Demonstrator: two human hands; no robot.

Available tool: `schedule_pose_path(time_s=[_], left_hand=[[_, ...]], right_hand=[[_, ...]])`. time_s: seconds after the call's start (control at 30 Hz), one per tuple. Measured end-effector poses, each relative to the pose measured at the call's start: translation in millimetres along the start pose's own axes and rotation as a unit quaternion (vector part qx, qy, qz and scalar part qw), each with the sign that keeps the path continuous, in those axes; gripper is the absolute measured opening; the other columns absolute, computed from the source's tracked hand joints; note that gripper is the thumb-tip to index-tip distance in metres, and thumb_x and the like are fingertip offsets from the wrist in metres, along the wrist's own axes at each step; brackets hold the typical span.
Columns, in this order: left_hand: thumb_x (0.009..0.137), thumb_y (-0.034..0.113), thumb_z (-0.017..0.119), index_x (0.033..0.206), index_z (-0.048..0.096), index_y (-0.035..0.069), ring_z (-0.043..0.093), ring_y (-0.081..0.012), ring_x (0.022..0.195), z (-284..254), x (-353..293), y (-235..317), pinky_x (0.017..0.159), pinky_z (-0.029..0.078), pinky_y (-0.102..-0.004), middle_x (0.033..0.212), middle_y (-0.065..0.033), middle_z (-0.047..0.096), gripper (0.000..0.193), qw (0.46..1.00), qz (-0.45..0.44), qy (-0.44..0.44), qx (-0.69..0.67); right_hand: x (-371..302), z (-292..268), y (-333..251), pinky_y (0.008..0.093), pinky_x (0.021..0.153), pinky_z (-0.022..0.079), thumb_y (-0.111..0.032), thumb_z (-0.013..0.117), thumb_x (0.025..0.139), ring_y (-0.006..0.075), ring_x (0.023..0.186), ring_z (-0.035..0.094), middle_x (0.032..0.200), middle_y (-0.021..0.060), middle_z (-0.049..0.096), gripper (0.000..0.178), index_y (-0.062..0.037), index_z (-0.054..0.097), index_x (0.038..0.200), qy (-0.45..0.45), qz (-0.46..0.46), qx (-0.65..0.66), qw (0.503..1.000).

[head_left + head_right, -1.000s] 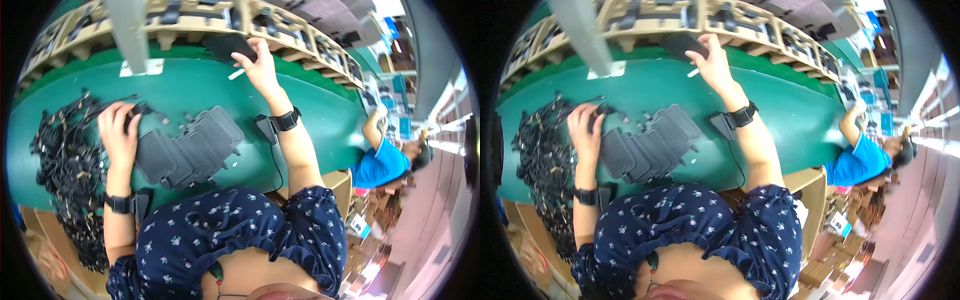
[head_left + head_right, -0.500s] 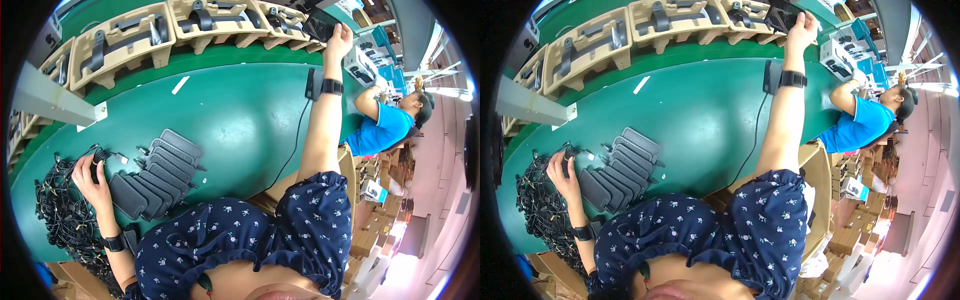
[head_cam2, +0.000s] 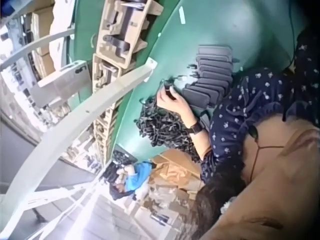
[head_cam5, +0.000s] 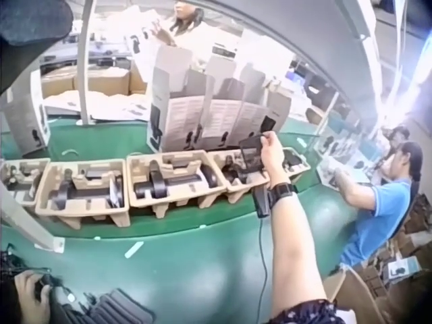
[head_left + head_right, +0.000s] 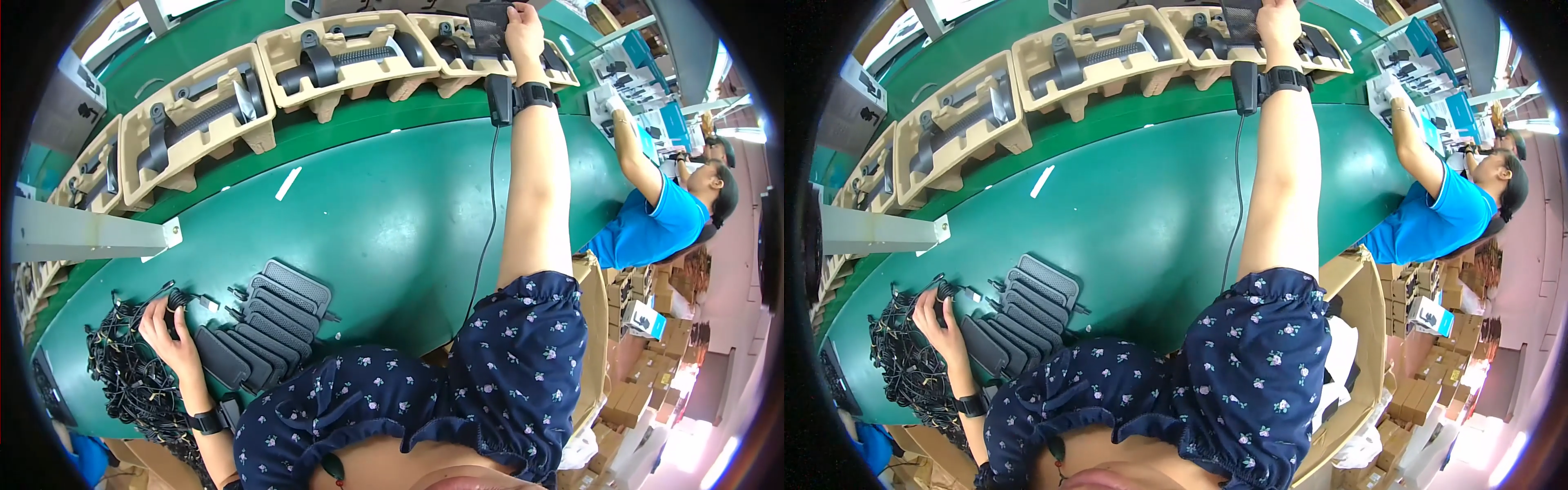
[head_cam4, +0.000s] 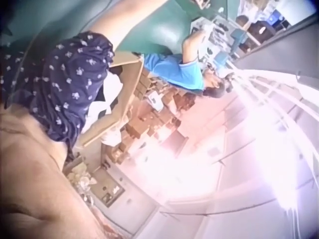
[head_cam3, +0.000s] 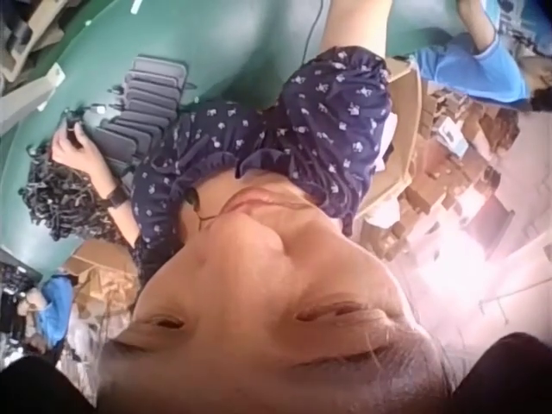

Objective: Sorting and assembling black plastic electronic components and wiring on a production line.

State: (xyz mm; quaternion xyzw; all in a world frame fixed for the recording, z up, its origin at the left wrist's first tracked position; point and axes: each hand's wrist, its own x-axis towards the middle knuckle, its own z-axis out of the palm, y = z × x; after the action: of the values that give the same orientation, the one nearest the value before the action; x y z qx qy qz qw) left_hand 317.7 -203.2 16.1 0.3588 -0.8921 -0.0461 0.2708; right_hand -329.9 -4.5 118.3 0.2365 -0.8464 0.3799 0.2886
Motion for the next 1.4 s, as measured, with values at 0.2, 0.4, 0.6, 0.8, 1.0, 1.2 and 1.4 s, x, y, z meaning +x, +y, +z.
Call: schedule_pose_path(time_s=[0.2, 0.4, 0.6, 0.8, 1.0, 1.2, 1.4], left_hand=[[0.082, 0.013, 0.06, 0.103, 0.057, 0.004, 0.047, -0.0283, 0.098, -3, 0, -2, 0.087, 0.035, -0.0381, 0.104, -0.0099, 0.055, 0.023, 1.0, -0.005, 0.004, -0.006], [0.075, 0.009, 0.066, 0.098, 0.059, 0.004, 0.05, -0.0284, 0.095, -6, 4, -6, 0.085, 0.038, -0.0377, 0.103, -0.0101, 0.058, 0.025, 1.0, 0.001, 0.013, -0.011], [0.076, 0.002, 0.067, 0.097, 0.058, 0.001, 0.058, -0.0154, 0.077, -30, 32, 30, 0.071, 0.047, -0.0265, 0.095, -0.0084, 0.061, 0.022, 0.935, -0.106, 0.106, -0.322], [0.086, 0.007, 0.058, 0.103, 0.051, 0.0, 0.059, -0.0132, 0.076, -49, 42, 51, 0.073, 0.047, -0.0251, 0.097, -0.0096, 0.062, 0.019, 0.723, -0.212, 0.049, -0.656], [0.08, 0.005, 0.065, 0.111, 0.051, -0.002, 0.056, -0.0138, 0.092, -30, 18, 29, 0.082, 0.045, -0.0269, 0.103, -0.0074, 0.056, 0.035, 0.748, -0.193, -0.051, -0.632], [0.076, 0.019, 0.071, 0.133, 0.03, 0.003, 0.051, -0.0209, 0.106, -32, 21, 30, 0.093, 0.038, -0.0315, 0.114, -0.0138, 0.053, 0.072, 0.824, -0.059, -0.001, -0.563], [0.087, 0.015, 0.056, 0.096, 0.058, 0.001, 0.056, -0.0099, 0.065, -37, 18, 32, 0.063, 0.046, -0.0263, 0.07, -0.0029, 0.059, 0.017, 0.713, -0.032, -0.366, -0.598]], right_hand=[[-18, 37, 75, 0.0449, 0.09, 0.042, -0.025, 0.047, 0.082, 0.0317, 0.108, 0.053, 0.115, 0.0132, 0.057, 0.037, -0.0276, 0.055, 0.118, -0.118, -0.065, -0.301, 0.944], [-68, 2, 4, 0.0432, 0.081, 0.046, -0.018, 0.053, 0.074, 0.0326, 0.096, 0.057, 0.103, 0.0152, 0.06, 0.038, -0.0149, 0.059, 0.112, 0.019, 0.012, -0.423, 0.906], [-150, -12, -101, 0.0359, 0.084, 0.042, -0.007, 0.049, 0.087, 0.0266, 0.093, 0.054, 0.104, 0.0142, 0.056, 0.024, -0.0018, 0.055, 0.11, -0.013, -0.244, 0.05, 0.968], [-268, -43, -296, 0.0394, 0.098, 0.033, -0.021, 0.055, 0.084, 0.0306, 0.115, 0.045, 0.12, 0.013, 0.052, 0.043, -0.0037, 0.048, 0.123, -0.401, -0.389, 0.304, 0.771], [-317, -49, -356, 0.0341, 0.089, 0.041, -0.013, 0.056, 0.085, 0.0273, 0.108, 0.051, 0.119, 0.013, 0.053, 0.049, -0.0029, 0.039, 0.13, -0.599, -0.305, 0.299, 0.677], [-338, -37, -364, 0.0234, 0.073, 0.041, -0.014, 0.045, 0.094, 0.0111, 0.079, 0.047, 0.088, 0.0023, 0.048, 0.043, 0.0009, 0.032, 0.132, -0.568, -0.029, 0.511, 0.644], [-323, -48, -385, 0.0207, 0.051, 0.028, -0.035, 0.032, 0.097, 0.0059, 0.055, 0.031, 0.069, -0.0021, 0.036, 0.046, 0.001, 0.04, 0.125, -0.54, 0.12, 0.607, 0.571]])
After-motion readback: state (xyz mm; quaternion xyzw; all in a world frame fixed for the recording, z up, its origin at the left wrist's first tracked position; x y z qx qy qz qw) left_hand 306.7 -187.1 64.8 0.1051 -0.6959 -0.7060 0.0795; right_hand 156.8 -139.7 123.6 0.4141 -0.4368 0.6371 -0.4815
